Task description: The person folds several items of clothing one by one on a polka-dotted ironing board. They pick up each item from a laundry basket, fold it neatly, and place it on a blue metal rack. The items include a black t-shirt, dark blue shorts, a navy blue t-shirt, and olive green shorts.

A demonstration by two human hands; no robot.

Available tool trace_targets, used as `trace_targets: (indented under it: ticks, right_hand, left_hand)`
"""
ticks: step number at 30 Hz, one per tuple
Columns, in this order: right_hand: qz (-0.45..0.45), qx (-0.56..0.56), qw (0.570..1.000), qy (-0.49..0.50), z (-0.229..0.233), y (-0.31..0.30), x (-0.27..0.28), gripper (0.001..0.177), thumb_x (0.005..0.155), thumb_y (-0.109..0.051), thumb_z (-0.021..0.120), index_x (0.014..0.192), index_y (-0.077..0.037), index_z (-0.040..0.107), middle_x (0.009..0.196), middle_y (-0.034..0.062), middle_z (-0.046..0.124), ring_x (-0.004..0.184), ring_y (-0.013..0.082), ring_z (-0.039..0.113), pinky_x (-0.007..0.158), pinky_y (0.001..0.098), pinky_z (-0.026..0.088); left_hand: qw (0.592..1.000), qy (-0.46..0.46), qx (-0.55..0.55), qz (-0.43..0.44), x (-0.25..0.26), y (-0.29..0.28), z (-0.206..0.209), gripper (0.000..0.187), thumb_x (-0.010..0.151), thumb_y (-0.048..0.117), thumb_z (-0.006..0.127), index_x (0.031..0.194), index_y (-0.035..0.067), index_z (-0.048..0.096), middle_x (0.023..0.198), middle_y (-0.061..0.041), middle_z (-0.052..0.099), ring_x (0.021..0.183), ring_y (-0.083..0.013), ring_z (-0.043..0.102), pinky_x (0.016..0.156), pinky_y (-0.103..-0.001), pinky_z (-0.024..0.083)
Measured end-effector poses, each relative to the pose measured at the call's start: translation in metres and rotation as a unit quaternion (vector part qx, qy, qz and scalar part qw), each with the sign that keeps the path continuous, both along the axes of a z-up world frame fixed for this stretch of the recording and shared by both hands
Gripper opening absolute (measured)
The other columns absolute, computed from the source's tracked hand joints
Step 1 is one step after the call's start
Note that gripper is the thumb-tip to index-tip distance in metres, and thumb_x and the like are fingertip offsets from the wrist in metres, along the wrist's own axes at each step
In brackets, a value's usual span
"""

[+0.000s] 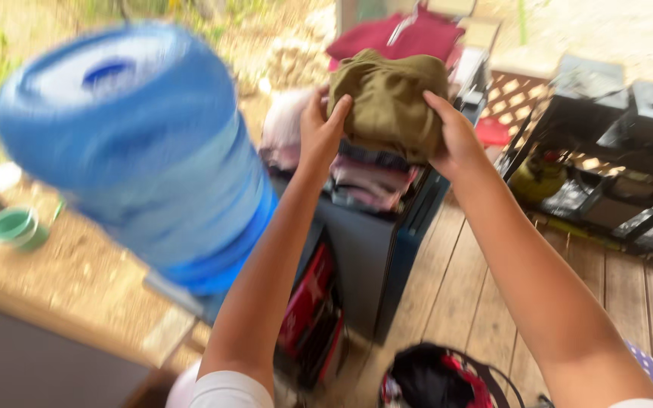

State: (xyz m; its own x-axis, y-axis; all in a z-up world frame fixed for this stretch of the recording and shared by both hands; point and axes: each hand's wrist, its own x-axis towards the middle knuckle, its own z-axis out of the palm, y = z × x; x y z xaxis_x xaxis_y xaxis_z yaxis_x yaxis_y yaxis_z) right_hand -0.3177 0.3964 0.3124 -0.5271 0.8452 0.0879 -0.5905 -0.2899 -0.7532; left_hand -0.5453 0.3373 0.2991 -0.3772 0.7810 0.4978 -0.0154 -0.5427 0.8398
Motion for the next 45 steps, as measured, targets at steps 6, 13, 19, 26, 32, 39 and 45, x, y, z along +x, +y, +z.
trace_targets:
  ticks: [6, 13, 19, 26, 32, 39, 45]
  right_hand:
    - [-0.168, 0.127, 0.923, -0.321, -0.019, 0.083, -0.015, 0.072, 0.098, -0.031, 0.069, 0.153, -0.011, 0.027, 0.148, 0.0101, 0.043, 0.134, 0.0227, 0.042, 0.102, 0.0446, 0.035]
    - [-0.202, 0.428, 0.766, -0.436, -0.044, 0.037, 0.001, 0.064, 0.091, -0.026, 0.075, 0.145, -0.002, 0.050, 0.144, 0.0146, 0.060, 0.132, 0.0263, 0.060, 0.110, 0.0348, 0.046]
    - [-0.199, 0.455, 0.724, -0.479, -0.041, -0.026, 0.008, 0.051, 0.088, -0.022, 0.075, 0.133, -0.004, 0.060, 0.134, 0.0148, 0.061, 0.121, 0.0301, 0.066, 0.102, 0.0379, 0.054]
    - [-0.219, 0.490, 0.741, -0.403, -0.051, -0.053, 0.003, 0.056, 0.089, -0.014, 0.075, 0.139, -0.004, 0.053, 0.155, 0.0237, 0.040, 0.140, 0.0413, 0.043, 0.111, 0.0504, 0.041]
    - [-0.281, 0.340, 0.812, -0.382, -0.122, -0.118, 0.040, 0.043, 0.092, -0.011, 0.066, 0.134, -0.008, 0.057, 0.153, 0.0140, 0.049, 0.142, 0.0312, 0.050, 0.111, 0.0456, 0.049]
    - [-0.191, 0.094, 0.893, -0.397, -0.312, -0.202, 0.137, 0.034, 0.089, -0.010, 0.068, 0.123, -0.007, 0.067, 0.126, 0.0059, 0.066, 0.121, 0.0164, 0.063, 0.096, 0.0357, 0.057]
    - [-0.078, -0.033, 0.841, -0.534, -0.484, -0.310, 0.212, 0.032, 0.087, -0.013, 0.074, 0.118, -0.009, 0.070, 0.106, 0.0030, 0.075, 0.096, 0.0155, 0.071, 0.088, 0.0311, 0.056]
  left_hand:
    - [0.850, 0.377, -0.099, 0.354, -0.006, 0.072, 0.016, 0.069, 0.091, 0.038, 0.069, 0.146, 0.006, 0.043, 0.136, -0.025, 0.051, 0.132, -0.0413, 0.042, 0.099, -0.055, 0.036]
    - [0.806, 0.543, -0.097, 0.213, 0.054, 0.115, 0.018, 0.044, 0.102, 0.055, 0.049, 0.135, 0.028, 0.060, 0.149, -0.009, 0.051, 0.146, -0.0312, 0.037, 0.115, -0.071, 0.015]
    - [0.801, 0.550, -0.158, 0.177, 0.060, 0.085, -0.013, 0.058, 0.099, 0.059, 0.045, 0.147, 0.028, 0.053, 0.141, -0.005, 0.059, 0.138, -0.0264, 0.048, 0.112, -0.079, 0.015]
    - [0.782, 0.553, -0.199, 0.209, 0.052, 0.089, -0.028, 0.060, 0.094, 0.064, 0.046, 0.146, 0.033, 0.053, 0.145, -0.004, 0.056, 0.142, -0.0273, 0.044, 0.110, -0.080, 0.017]
    - [0.751, 0.591, -0.228, 0.189, 0.052, 0.093, 0.001, 0.067, 0.096, 0.069, 0.036, 0.152, 0.032, 0.040, 0.156, -0.014, 0.041, 0.146, -0.0383, 0.032, 0.108, -0.078, 0.006]
    - [0.819, 0.479, 0.020, 0.316, 0.080, 0.002, -0.002, 0.044, 0.108, 0.033, 0.050, 0.149, 0.015, 0.051, 0.154, -0.016, 0.049, 0.151, -0.0378, 0.038, 0.124, -0.068, 0.010]
    - [0.934, 0.355, 0.030, -0.018, 0.202, -0.147, -0.189, 0.035, 0.072, -0.001, 0.066, 0.107, 0.005, 0.068, 0.112, -0.016, 0.066, 0.113, -0.0371, 0.060, 0.098, -0.048, 0.045]
